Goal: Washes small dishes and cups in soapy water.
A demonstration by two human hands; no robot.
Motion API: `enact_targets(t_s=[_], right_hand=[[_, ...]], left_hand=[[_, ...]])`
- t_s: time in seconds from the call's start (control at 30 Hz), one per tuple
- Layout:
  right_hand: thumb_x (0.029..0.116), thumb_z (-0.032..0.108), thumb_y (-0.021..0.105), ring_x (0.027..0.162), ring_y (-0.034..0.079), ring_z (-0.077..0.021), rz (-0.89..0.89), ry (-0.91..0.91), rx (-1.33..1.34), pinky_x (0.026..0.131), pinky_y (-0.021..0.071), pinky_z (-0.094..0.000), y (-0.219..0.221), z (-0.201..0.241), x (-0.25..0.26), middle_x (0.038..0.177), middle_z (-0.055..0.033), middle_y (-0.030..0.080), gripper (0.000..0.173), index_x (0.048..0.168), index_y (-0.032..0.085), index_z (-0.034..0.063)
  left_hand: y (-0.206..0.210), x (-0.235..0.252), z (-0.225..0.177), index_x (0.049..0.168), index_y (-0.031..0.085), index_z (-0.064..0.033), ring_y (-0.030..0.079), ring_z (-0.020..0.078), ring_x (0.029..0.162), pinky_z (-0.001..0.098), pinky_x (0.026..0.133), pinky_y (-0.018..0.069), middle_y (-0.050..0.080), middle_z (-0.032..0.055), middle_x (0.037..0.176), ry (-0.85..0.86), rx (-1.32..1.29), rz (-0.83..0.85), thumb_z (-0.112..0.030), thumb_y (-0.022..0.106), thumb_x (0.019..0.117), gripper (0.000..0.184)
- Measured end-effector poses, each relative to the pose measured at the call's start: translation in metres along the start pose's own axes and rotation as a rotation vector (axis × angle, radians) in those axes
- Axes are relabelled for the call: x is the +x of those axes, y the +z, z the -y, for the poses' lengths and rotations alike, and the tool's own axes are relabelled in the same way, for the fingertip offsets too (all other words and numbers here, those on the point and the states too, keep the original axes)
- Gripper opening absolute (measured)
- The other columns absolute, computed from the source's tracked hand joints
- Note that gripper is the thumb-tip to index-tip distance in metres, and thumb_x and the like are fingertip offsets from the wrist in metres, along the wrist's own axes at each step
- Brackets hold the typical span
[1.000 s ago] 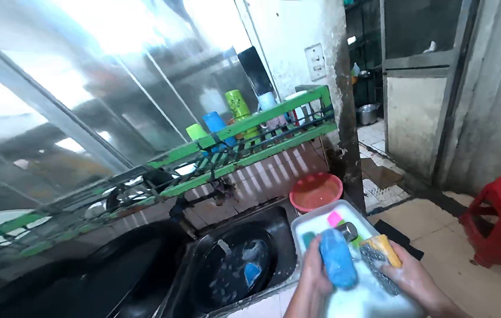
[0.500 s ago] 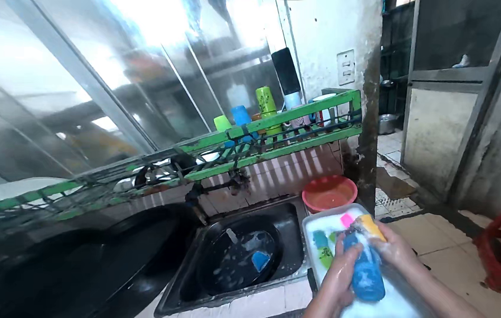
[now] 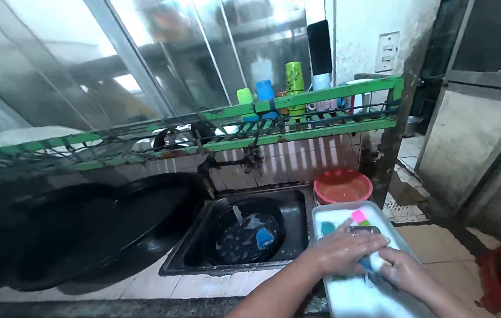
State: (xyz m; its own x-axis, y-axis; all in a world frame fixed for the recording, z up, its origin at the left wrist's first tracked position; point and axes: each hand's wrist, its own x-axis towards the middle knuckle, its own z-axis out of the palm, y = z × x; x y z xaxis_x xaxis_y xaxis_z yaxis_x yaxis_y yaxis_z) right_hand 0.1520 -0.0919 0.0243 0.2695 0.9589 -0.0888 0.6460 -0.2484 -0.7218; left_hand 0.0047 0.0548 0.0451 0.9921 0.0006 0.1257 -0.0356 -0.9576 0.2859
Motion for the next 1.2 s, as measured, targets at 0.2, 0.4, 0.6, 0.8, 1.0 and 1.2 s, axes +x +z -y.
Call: enact_targets(t_s=[0.2,0.4,0.6,0.8,1.0,1.2], right_hand=[[0.0980,0.013,0.057,0.076,0.067,-0.0116,-0.212,0.177,0.810,0.069,0.0579,-0.0315,0.012,0.030,0.005,0.089,-0.0046,0.067,0.018,0.113,0.061,0.0044],[0.0939,0.013,0.060,0.130,0.057,-0.0442,-0.363,-0.116,-0.289,0.121,0.0287,-0.0590,0.058,0.009,0.031,0.126,-0.0297,0.066,0.037,0.121,0.067,-0.0109],[0.1040,0.008,0.052,0.079,0.062,-0.0173,-0.297,0.384,0.605,0.070,0.0550,-0.0349,0.036,0.032,0.036,0.095,-0.0128,0.062,0.020,0.120,0.057,-0.0040],[0.0992,0.016,0.057,0.134,0.054,-0.0403,-0.287,-0.148,-0.416,0.122,0.0256,-0.0613,0.066,-0.001,0.037,0.133,-0.0256,0.064,0.039,0.130,0.064,-0.0063],[0.1013,0.001,0.050,0.081,0.064,-0.0140,-0.335,0.275,0.646,0.072,0.0557,-0.0319,0.046,0.035,0.027,0.093,-0.0099,0.063,0.017,0.116,0.057,-0.0016],[0.0940,0.012,0.064,0.132,0.056,-0.0418,-0.397,-0.308,-0.329,0.120,0.0280,-0.0649,0.067,-0.012,0.035,0.130,-0.0263,0.065,0.036,0.125,0.066,-0.0065]], left_hand=[[0.026,0.018,0.021,0.163,0.020,-0.0223,0.054,0.0239,0.130,0.0462,0.105,0.0484,0.048,0.0110,0.151,-0.558,-1.468,-0.848,-0.033,0.060,0.1030,0.072],[0.064,0.052,-0.011,0.155,0.030,-0.0089,0.061,0.0281,0.118,0.0451,0.098,0.0536,0.056,0.0209,0.136,-0.823,-1.708,-0.970,-0.035,0.050,0.1078,0.058],[0.064,0.044,-0.019,0.163,0.013,-0.0163,0.054,0.0326,0.128,0.0507,0.101,0.0499,0.044,0.0226,0.150,-0.904,-1.700,-0.896,-0.039,0.053,0.1063,0.073],[0.065,0.044,-0.021,0.156,0.028,-0.0156,0.063,0.0283,0.113,0.0474,0.093,0.0553,0.059,0.0180,0.132,-0.859,-1.698,-0.921,-0.029,0.069,0.0975,0.072],[0.066,0.035,-0.015,0.158,0.028,-0.0224,0.063,0.0270,0.114,0.0481,0.093,0.0547,0.059,0.0147,0.135,-0.769,-1.767,-0.859,-0.053,0.054,0.1021,0.069],[0.055,0.041,-0.027,0.157,0.026,-0.0159,0.065,0.0278,0.108,0.0475,0.090,0.0565,0.059,0.0185,0.130,-0.834,-1.636,-0.945,-0.033,0.066,0.0975,0.074]])
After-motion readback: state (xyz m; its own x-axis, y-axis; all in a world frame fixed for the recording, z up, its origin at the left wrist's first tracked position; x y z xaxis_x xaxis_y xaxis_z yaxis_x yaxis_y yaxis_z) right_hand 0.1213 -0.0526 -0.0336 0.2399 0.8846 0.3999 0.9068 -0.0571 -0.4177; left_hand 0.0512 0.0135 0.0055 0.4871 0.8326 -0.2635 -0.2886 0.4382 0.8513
